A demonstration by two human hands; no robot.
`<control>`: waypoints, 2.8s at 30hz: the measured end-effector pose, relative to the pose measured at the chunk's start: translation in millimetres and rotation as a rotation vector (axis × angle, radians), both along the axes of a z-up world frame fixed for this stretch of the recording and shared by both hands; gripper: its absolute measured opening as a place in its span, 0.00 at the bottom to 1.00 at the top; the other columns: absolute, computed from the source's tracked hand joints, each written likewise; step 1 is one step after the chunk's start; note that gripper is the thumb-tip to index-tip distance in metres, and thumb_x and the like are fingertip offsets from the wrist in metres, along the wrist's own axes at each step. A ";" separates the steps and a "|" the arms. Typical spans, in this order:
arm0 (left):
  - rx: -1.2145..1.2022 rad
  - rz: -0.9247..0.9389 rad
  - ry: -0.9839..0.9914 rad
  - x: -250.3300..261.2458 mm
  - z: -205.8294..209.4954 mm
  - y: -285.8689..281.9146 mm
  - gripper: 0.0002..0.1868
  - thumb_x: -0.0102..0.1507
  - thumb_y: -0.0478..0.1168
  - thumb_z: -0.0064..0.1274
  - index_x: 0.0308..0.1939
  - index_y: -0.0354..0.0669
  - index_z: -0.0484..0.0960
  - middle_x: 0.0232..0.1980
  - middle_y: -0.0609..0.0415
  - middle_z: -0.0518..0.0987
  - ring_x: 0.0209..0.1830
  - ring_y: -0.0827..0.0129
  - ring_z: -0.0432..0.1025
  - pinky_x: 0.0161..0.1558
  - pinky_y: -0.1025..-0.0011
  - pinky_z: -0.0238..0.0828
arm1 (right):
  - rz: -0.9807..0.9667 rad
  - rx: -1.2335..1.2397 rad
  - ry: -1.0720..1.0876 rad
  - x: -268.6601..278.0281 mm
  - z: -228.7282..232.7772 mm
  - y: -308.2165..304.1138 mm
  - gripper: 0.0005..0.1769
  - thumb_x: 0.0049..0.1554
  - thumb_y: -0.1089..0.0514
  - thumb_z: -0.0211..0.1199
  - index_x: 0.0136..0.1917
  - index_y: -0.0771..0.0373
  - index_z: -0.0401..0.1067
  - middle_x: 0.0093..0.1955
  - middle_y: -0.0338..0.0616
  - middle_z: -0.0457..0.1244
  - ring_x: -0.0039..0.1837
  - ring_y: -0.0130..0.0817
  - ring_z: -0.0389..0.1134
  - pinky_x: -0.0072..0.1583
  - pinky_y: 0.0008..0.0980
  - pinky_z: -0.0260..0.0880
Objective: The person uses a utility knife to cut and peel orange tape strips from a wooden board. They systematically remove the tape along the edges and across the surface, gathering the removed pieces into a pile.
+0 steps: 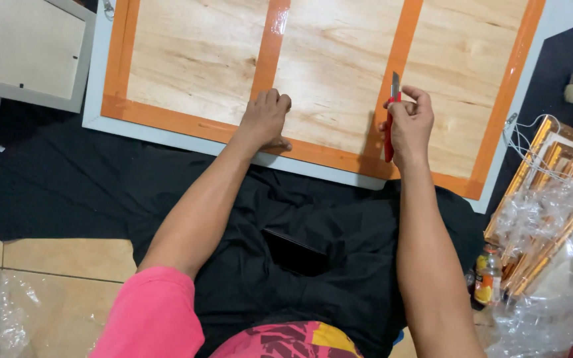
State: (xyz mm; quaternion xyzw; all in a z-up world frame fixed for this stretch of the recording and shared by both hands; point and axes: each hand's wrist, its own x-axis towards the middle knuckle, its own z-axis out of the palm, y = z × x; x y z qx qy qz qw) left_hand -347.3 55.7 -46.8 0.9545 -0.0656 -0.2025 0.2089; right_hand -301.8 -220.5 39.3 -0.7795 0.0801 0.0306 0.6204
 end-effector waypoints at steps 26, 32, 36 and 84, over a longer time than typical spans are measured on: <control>-0.059 0.434 0.020 7.7 64.6 64.4 0.50 0.58 0.53 0.72 0.73 0.43 0.55 0.64 0.39 0.65 0.56 0.45 0.67 0.45 0.50 0.71 | 0.299 -0.501 0.709 -15.7 44.2 40.5 0.17 0.63 0.55 0.52 0.40 0.66 0.75 0.30 0.43 0.57 0.29 0.31 0.47 0.33 0.33 0.44; -0.213 0.600 -0.004 13.3 85.3 105.9 0.43 0.66 0.53 0.62 0.76 0.44 0.53 0.71 0.38 0.65 0.59 0.41 0.71 0.50 0.47 0.71 | 0.319 -0.353 0.482 -4.1 -18.8 14.8 0.16 0.68 0.50 0.54 0.63 0.58 0.74 0.40 0.43 0.65 0.41 0.31 0.66 0.45 0.30 0.67; -0.300 0.866 -0.273 -4.6 82.2 172.5 0.33 0.70 0.51 0.55 0.74 0.46 0.59 0.64 0.45 0.74 0.53 0.54 0.79 0.50 0.58 0.73 | 0.363 -0.417 0.505 -1.4 17.5 38.9 0.23 0.71 0.50 0.46 0.73 0.60 0.69 0.45 0.49 0.64 0.39 0.39 0.64 0.42 0.40 0.67; -0.164 1.199 -0.185 -117.5 6.0 232.2 0.24 0.68 0.39 0.52 0.67 0.31 0.72 0.60 0.35 0.70 0.64 0.40 0.70 0.63 0.51 0.70 | 0.648 -0.419 0.350 -22.5 30.0 51.9 0.25 0.65 0.57 0.56 0.73 0.68 0.68 0.46 0.60 0.67 0.41 0.43 0.69 0.46 0.40 0.69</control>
